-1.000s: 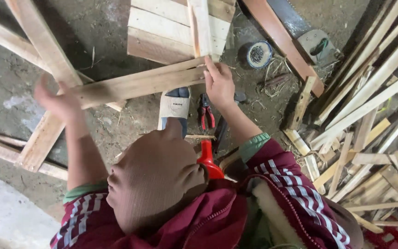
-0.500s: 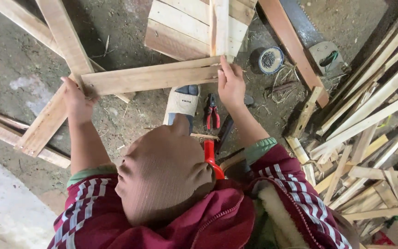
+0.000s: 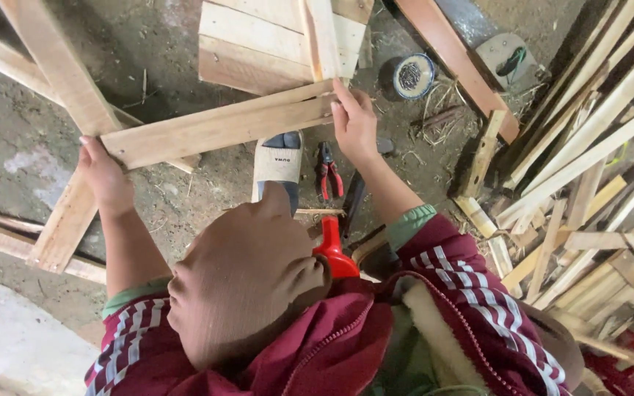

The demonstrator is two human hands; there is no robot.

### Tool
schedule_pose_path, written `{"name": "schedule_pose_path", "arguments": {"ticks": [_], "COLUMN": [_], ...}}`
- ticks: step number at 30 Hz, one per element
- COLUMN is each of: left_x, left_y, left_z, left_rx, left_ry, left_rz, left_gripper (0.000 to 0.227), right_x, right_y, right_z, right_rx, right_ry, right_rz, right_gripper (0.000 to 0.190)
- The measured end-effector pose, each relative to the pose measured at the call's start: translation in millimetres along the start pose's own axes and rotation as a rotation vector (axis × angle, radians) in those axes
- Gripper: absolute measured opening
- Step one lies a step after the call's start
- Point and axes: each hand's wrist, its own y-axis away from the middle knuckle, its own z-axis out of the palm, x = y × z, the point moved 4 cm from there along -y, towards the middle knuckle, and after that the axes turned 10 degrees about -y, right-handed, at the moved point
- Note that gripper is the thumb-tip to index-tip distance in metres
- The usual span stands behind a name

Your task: Assembling a wooden frame by hammering nails into wooden slats and adjusting components with pliers.

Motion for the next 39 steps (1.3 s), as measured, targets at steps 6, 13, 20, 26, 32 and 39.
{"name": "schedule_pose_path", "arguments": {"ticks": [6,13,20,26,32,39], "left_x": [3,29,29,9,-3,-13], "left_y": [8,10,19,24,25,25], "left_z": [7,8,6,-3,0,-7], "left_rx": [0.037,-0.003,-0.012,0.021,0.014,0.048], "left_ry": [0.09,0.171,0.144,-0.008,0.033,0.12], "left_rz": [0.086,0.025,0.019,0.114,0.154,0.096], "left_gripper": [0.04,0.043,0.037,0.04,0.043,0.042], "right_x": [-2,2,8,-2,0,-6], "right_y": [-2,11,19,14,15,22], "right_z": [-10,-14,-15,-18,-21,-18], "right_rx": [0.017,0.012,0.015,0.004,0.074,0.08], "right_ry": [-0.04,-0.011,0.006,-0.032,-0.164,0.069], "right_rz": [-0.042,-0.037,0.028,0.077,0.126,0.041], "right_gripper": [0.046,0.045,0.045,0.045,0.036,0.019]}}
